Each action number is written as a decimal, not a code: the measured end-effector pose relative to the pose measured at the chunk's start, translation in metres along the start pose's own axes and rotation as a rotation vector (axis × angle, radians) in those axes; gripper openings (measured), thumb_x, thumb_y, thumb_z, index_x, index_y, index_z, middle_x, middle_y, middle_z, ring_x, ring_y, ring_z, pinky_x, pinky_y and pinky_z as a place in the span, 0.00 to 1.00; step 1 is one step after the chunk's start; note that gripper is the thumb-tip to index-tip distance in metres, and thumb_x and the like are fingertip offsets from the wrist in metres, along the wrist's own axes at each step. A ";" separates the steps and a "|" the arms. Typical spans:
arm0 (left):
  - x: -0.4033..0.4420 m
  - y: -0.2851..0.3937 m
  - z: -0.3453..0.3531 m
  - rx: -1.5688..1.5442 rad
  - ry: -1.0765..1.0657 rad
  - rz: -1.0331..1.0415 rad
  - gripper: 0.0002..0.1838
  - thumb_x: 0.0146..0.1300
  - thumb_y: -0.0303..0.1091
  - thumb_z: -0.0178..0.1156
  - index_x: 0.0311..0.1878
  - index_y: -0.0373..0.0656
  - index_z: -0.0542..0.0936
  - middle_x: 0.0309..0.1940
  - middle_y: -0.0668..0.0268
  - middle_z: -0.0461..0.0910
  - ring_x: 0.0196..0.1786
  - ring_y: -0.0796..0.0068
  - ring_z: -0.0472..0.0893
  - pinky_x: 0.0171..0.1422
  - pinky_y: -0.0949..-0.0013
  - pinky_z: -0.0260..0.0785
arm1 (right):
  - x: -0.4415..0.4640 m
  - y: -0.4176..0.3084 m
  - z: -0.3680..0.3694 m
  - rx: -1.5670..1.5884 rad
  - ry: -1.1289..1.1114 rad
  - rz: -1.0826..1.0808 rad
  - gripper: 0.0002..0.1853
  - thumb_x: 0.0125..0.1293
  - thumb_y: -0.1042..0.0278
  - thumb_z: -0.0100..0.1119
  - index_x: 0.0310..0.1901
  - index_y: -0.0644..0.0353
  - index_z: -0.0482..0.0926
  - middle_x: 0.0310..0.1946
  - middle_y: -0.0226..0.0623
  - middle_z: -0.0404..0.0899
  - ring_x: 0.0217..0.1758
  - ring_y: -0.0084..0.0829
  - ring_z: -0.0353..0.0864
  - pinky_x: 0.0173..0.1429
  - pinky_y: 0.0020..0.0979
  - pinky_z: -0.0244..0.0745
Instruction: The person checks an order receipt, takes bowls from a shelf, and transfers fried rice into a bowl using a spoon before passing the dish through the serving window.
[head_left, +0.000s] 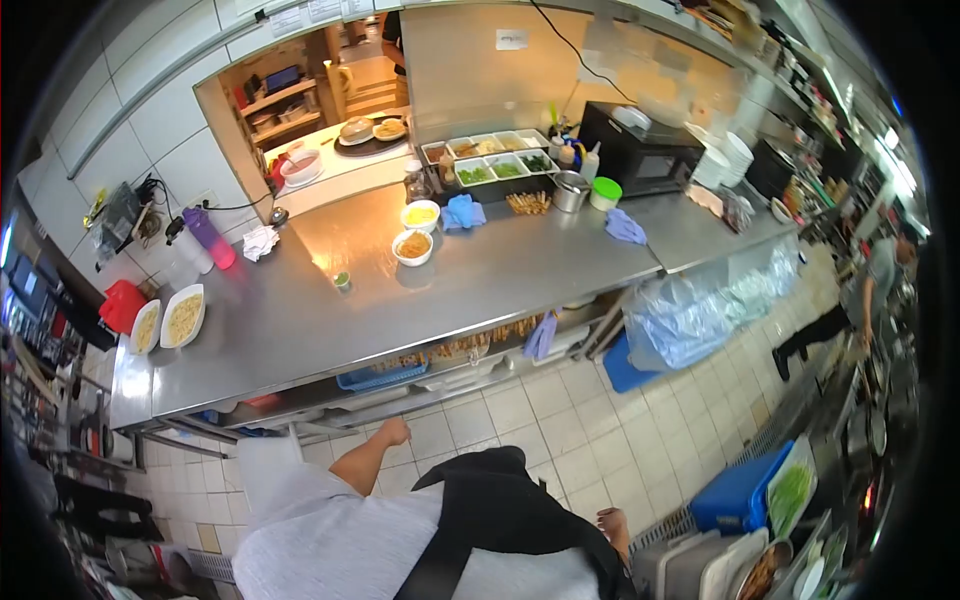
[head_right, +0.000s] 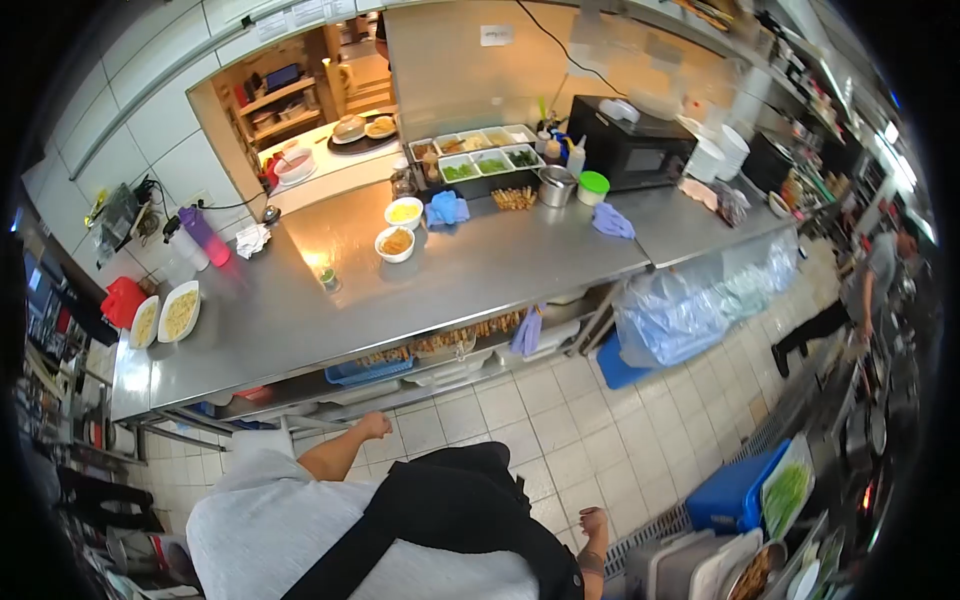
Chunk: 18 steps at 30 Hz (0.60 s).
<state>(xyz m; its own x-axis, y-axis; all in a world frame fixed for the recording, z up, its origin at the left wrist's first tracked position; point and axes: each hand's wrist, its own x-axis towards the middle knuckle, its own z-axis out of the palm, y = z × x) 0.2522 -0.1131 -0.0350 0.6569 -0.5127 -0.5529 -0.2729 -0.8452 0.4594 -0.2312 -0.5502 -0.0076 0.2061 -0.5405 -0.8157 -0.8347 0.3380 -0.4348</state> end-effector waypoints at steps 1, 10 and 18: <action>0.005 0.007 0.004 -0.185 0.030 -0.052 0.16 0.51 0.44 0.57 0.27 0.38 0.84 0.33 0.46 0.80 0.38 0.49 0.80 0.44 0.55 0.72 | 0.021 -0.009 -0.017 -0.060 0.121 -0.140 0.08 0.57 0.79 0.51 0.33 0.65 0.80 0.23 0.38 0.80 0.24 0.32 0.79 0.25 0.30 0.73; 0.116 0.286 -0.009 -0.263 0.115 0.468 0.20 0.45 0.48 0.68 0.20 0.39 0.78 0.22 0.53 0.77 0.26 0.59 0.77 0.32 0.59 0.68 | 0.180 -0.048 -0.039 -0.280 0.195 -0.319 0.09 0.55 0.71 0.52 0.32 0.65 0.81 0.19 0.42 0.80 0.24 0.31 0.81 0.28 0.33 0.74; 0.018 0.695 -0.253 -1.256 -1.104 1.351 0.39 0.62 0.69 0.38 0.46 0.34 0.72 0.43 0.57 0.70 0.35 0.68 0.74 0.48 0.64 0.66 | 0.206 -0.133 -0.100 -0.399 0.163 -0.281 0.10 0.55 0.68 0.53 0.33 0.64 0.81 0.18 0.42 0.80 0.24 0.33 0.81 0.30 0.33 0.75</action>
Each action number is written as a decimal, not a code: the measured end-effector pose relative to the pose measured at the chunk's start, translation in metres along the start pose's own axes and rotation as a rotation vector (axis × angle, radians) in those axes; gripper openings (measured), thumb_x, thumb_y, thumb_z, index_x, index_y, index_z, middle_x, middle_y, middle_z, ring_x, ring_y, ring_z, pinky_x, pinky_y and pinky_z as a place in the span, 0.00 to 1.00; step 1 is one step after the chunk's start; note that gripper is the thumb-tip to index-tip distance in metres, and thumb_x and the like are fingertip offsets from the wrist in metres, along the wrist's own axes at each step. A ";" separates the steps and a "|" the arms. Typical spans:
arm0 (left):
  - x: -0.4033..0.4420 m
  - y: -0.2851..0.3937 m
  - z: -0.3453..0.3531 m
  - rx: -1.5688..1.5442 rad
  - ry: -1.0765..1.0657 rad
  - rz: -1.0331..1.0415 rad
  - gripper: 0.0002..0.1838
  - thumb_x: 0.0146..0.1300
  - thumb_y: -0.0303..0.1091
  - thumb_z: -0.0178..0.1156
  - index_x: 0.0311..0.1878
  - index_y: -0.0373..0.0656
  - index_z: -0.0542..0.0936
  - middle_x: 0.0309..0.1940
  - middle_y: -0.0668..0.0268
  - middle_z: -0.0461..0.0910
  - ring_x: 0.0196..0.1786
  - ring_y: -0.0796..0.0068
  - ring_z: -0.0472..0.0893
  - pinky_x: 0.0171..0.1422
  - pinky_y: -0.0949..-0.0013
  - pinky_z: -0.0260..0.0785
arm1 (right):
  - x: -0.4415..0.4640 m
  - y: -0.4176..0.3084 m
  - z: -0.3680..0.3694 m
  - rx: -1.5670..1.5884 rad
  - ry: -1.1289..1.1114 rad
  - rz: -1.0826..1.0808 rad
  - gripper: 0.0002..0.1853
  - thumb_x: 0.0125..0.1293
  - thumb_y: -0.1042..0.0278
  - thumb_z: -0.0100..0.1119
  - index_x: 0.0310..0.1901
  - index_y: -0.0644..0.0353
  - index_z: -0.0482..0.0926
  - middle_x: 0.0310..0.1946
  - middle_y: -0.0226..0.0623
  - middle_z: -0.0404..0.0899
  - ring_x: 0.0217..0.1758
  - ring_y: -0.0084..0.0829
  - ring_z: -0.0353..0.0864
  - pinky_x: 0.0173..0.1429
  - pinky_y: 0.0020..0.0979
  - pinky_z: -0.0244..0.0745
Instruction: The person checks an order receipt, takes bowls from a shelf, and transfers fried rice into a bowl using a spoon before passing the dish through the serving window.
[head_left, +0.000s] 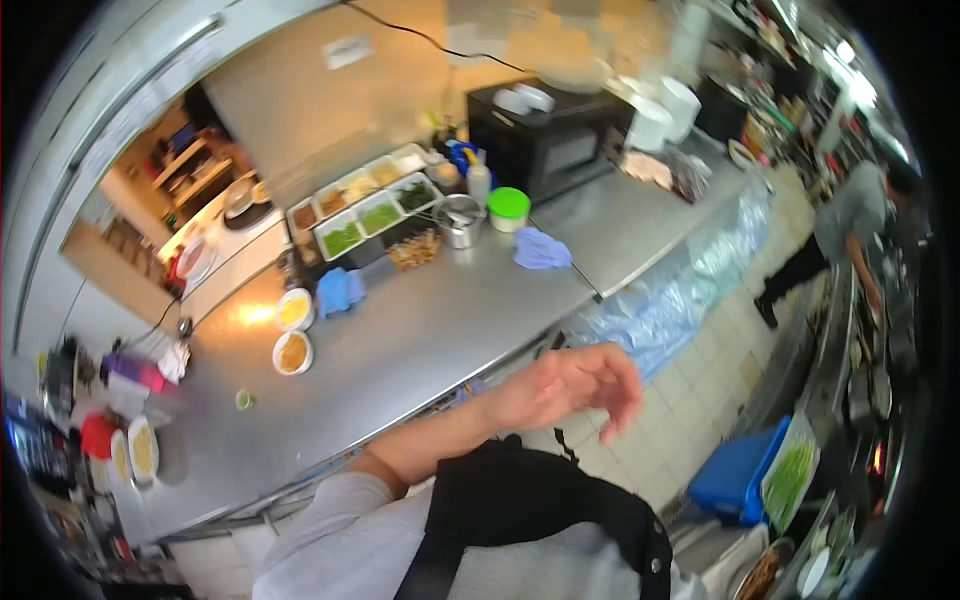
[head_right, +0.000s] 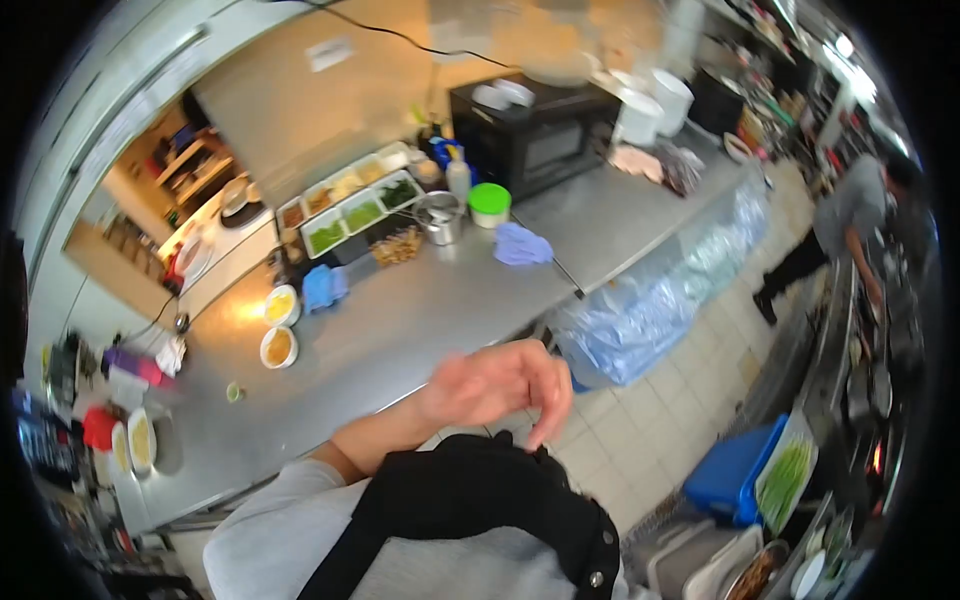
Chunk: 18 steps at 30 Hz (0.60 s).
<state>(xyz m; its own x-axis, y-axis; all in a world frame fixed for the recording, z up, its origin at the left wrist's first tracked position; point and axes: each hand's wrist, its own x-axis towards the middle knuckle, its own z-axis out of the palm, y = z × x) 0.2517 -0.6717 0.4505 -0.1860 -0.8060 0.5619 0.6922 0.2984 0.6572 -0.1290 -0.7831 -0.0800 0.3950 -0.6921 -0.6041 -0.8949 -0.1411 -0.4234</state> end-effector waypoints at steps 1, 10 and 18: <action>0.024 0.008 0.005 -0.100 -0.250 -0.059 0.51 0.51 0.80 0.39 0.53 0.33 0.67 0.38 0.62 0.73 0.34 0.74 0.74 0.36 0.73 0.67 | 0.010 -0.002 -0.016 -0.003 0.032 0.009 0.10 0.55 0.68 0.54 0.33 0.64 0.81 0.18 0.42 0.80 0.25 0.33 0.81 0.31 0.33 0.75; 0.151 -0.016 0.021 -0.587 -0.691 -0.003 0.46 0.52 0.76 0.42 0.50 0.35 0.67 0.35 0.64 0.71 0.31 0.76 0.72 0.32 0.75 0.65 | 0.098 -0.071 -0.120 0.158 0.154 -0.050 0.11 0.54 0.63 0.58 0.35 0.60 0.83 0.25 0.45 0.82 0.30 0.39 0.83 0.39 0.35 0.77; 0.263 -0.082 -0.013 -0.638 -0.672 -0.019 0.40 0.56 0.72 0.44 0.47 0.38 0.68 0.33 0.66 0.70 0.30 0.78 0.71 0.31 0.76 0.64 | 0.177 -0.013 -0.195 -0.045 -0.055 -0.261 0.11 0.53 0.64 0.59 0.35 0.59 0.84 0.31 0.47 0.82 0.38 0.40 0.83 0.44 0.36 0.77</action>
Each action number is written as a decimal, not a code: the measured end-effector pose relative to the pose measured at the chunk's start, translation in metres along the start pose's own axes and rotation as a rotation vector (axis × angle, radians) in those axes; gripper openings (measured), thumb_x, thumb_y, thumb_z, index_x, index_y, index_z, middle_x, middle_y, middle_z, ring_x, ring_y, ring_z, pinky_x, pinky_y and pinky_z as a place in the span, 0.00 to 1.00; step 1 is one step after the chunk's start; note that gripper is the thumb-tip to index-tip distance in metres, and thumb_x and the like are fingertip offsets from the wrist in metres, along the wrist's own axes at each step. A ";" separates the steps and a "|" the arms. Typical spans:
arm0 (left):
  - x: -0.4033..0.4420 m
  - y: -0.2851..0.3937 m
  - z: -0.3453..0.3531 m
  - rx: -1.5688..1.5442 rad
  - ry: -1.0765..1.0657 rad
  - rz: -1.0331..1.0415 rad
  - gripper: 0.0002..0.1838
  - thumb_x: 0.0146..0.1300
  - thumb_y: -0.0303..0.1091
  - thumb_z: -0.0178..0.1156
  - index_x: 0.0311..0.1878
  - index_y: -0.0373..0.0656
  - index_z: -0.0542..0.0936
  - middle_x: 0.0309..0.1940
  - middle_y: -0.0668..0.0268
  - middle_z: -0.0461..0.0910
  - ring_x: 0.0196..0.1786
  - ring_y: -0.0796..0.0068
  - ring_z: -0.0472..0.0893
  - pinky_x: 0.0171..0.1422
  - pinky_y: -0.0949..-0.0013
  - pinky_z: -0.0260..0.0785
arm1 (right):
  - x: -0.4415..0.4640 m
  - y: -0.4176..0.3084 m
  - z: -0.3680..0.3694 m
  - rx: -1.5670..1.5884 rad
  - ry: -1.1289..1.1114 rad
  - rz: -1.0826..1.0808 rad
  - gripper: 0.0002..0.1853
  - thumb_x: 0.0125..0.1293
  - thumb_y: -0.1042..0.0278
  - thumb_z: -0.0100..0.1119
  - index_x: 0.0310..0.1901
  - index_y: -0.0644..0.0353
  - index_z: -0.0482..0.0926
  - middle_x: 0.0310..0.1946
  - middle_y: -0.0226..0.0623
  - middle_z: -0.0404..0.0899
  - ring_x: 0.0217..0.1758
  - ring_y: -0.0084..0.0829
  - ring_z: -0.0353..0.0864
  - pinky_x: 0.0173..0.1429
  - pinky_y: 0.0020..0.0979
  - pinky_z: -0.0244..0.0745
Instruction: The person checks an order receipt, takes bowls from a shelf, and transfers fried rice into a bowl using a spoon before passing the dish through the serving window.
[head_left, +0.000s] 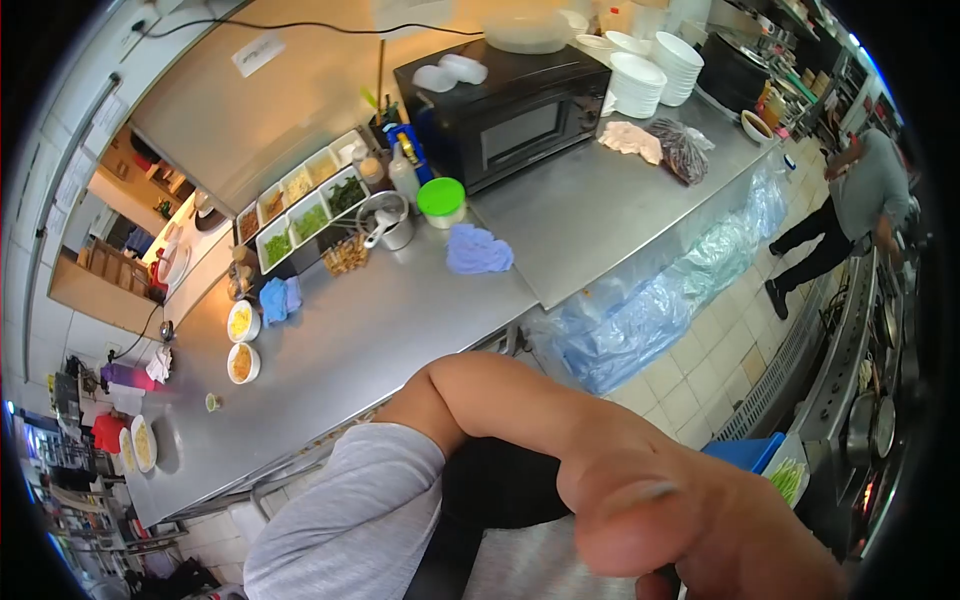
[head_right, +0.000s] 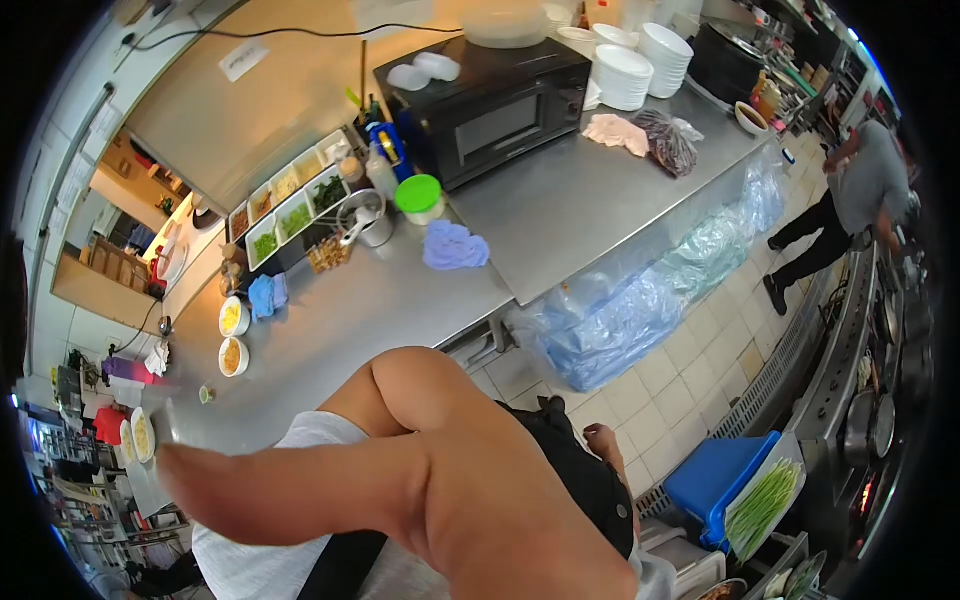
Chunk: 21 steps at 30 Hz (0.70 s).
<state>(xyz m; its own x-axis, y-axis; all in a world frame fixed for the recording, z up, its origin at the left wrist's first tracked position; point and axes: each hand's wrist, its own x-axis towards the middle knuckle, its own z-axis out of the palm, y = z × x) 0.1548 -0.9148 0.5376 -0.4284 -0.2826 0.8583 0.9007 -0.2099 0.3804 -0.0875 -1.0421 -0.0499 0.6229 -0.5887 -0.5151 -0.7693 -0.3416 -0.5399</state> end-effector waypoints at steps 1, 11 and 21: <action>0.009 -0.003 -0.017 -0.019 0.000 -0.004 0.39 0.56 0.71 0.44 0.47 0.38 0.68 0.32 0.67 0.70 0.30 0.78 0.71 0.31 0.76 0.64 | 0.005 0.017 -0.015 0.007 0.035 0.027 0.11 0.52 0.64 0.59 0.35 0.59 0.84 0.32 0.47 0.82 0.38 0.40 0.83 0.44 0.36 0.77; 0.080 -0.035 -0.154 -0.172 0.069 -0.026 0.31 0.60 0.65 0.46 0.43 0.42 0.69 0.29 0.69 0.69 0.29 0.81 0.69 0.30 0.78 0.63 | 0.007 0.126 -0.110 0.100 0.077 0.433 0.11 0.52 0.64 0.57 0.35 0.58 0.84 0.34 0.47 0.82 0.41 0.43 0.82 0.48 0.37 0.76; 0.093 -0.067 -0.278 -0.179 0.631 -0.386 0.24 0.64 0.60 0.48 0.39 0.45 0.69 0.27 0.72 0.68 0.28 0.83 0.68 0.28 0.80 0.62 | 0.059 0.190 0.052 0.223 0.097 0.324 0.13 0.56 0.59 0.53 0.34 0.57 0.84 0.36 0.46 0.82 0.42 0.44 0.81 0.49 0.38 0.76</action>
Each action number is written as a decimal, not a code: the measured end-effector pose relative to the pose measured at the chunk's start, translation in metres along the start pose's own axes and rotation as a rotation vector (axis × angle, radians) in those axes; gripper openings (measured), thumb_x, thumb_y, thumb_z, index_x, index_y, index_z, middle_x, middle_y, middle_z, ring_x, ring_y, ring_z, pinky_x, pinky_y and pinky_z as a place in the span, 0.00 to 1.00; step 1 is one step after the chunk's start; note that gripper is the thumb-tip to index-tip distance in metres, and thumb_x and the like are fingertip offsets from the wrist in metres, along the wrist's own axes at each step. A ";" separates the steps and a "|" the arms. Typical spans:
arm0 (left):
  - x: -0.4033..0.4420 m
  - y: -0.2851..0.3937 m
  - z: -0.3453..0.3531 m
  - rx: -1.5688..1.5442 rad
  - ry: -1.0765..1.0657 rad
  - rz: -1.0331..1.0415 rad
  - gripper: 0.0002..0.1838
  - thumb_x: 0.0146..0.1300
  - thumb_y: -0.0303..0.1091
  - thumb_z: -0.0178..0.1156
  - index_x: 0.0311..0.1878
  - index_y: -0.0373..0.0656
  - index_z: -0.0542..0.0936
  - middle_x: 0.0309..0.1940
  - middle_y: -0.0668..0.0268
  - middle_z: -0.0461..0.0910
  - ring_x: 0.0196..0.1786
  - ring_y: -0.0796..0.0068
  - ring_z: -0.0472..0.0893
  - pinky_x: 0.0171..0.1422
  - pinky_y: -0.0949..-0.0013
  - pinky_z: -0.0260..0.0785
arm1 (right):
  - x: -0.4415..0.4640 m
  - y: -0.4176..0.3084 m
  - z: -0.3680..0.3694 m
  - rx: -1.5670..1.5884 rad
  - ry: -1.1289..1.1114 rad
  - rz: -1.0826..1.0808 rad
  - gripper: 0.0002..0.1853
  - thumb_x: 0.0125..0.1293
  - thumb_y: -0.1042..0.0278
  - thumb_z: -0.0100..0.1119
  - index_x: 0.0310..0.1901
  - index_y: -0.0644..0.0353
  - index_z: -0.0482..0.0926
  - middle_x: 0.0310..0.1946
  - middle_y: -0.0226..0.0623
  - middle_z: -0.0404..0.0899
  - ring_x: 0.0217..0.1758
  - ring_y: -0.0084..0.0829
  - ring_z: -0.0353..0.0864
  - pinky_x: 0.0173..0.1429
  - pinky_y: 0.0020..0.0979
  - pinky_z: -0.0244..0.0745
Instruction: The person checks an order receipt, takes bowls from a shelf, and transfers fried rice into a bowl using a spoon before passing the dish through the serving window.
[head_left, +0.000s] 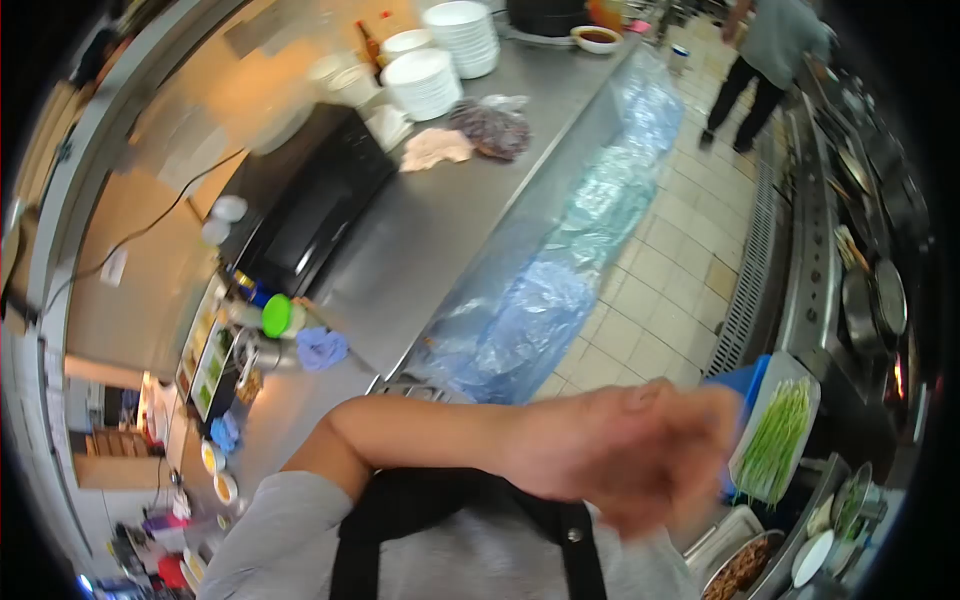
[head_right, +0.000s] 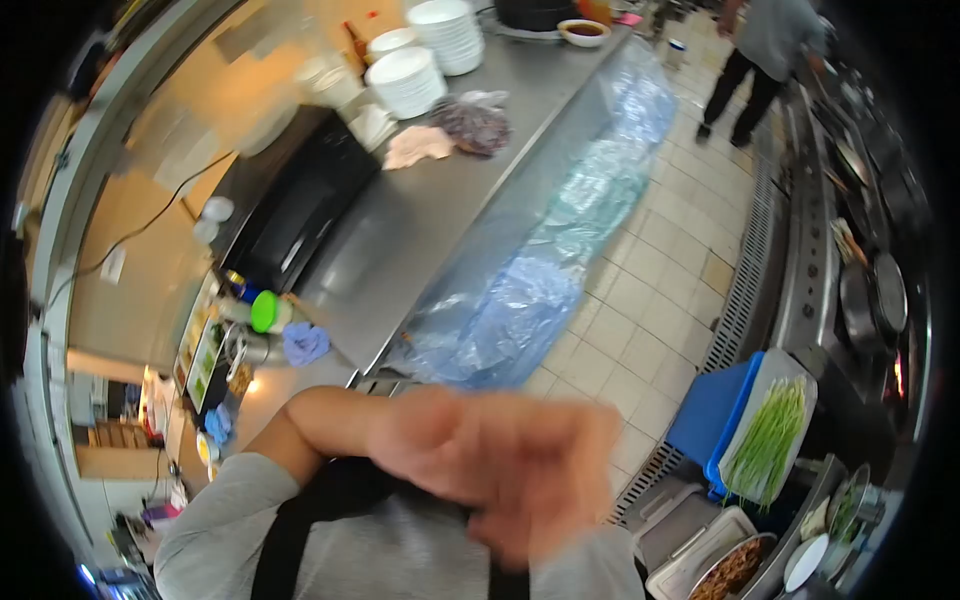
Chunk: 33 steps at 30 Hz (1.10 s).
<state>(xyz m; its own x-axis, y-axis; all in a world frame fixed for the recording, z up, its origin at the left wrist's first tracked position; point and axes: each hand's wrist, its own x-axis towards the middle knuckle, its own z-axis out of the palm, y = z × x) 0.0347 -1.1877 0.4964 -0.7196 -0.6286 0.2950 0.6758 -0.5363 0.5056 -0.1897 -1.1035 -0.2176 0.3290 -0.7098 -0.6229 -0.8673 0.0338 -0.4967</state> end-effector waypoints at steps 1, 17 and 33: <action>-0.003 0.000 -0.018 0.048 0.221 -0.065 0.23 0.65 0.59 0.49 0.39 0.45 0.69 0.26 0.72 0.67 0.28 0.83 0.68 0.28 0.80 0.62 | -0.001 -0.001 0.008 0.003 -0.025 -0.029 0.14 0.56 0.58 0.52 0.33 0.57 0.84 0.36 0.47 0.82 0.43 0.45 0.81 0.49 0.39 0.75; -0.265 -0.103 -0.101 0.417 1.652 0.284 0.10 0.66 0.36 0.54 0.38 0.40 0.80 0.34 0.68 0.80 0.30 0.83 0.73 0.38 0.77 0.68 | 0.014 0.006 -0.076 -0.438 -0.492 0.097 0.15 0.54 0.60 0.55 0.36 0.63 0.83 0.33 0.50 0.82 0.35 0.40 0.84 0.42 0.39 0.77; -0.434 -0.342 0.064 0.980 2.029 -0.662 0.22 0.58 0.42 0.60 0.53 0.41 0.73 0.48 0.54 0.75 0.51 0.52 0.75 0.54 0.56 0.69 | -0.003 -0.259 0.023 -0.972 -1.002 -1.207 0.16 0.55 0.64 0.53 0.45 0.55 0.81 0.40 0.43 0.81 0.43 0.37 0.81 0.45 0.36 0.76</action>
<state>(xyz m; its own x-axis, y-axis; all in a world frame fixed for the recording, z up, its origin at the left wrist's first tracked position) 0.1054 -0.6956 0.2479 0.7005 -0.4258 -0.5727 -0.1830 -0.8828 0.4325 0.0428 -1.0939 -0.1010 0.6164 0.6092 -0.4990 0.2166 -0.7404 -0.6363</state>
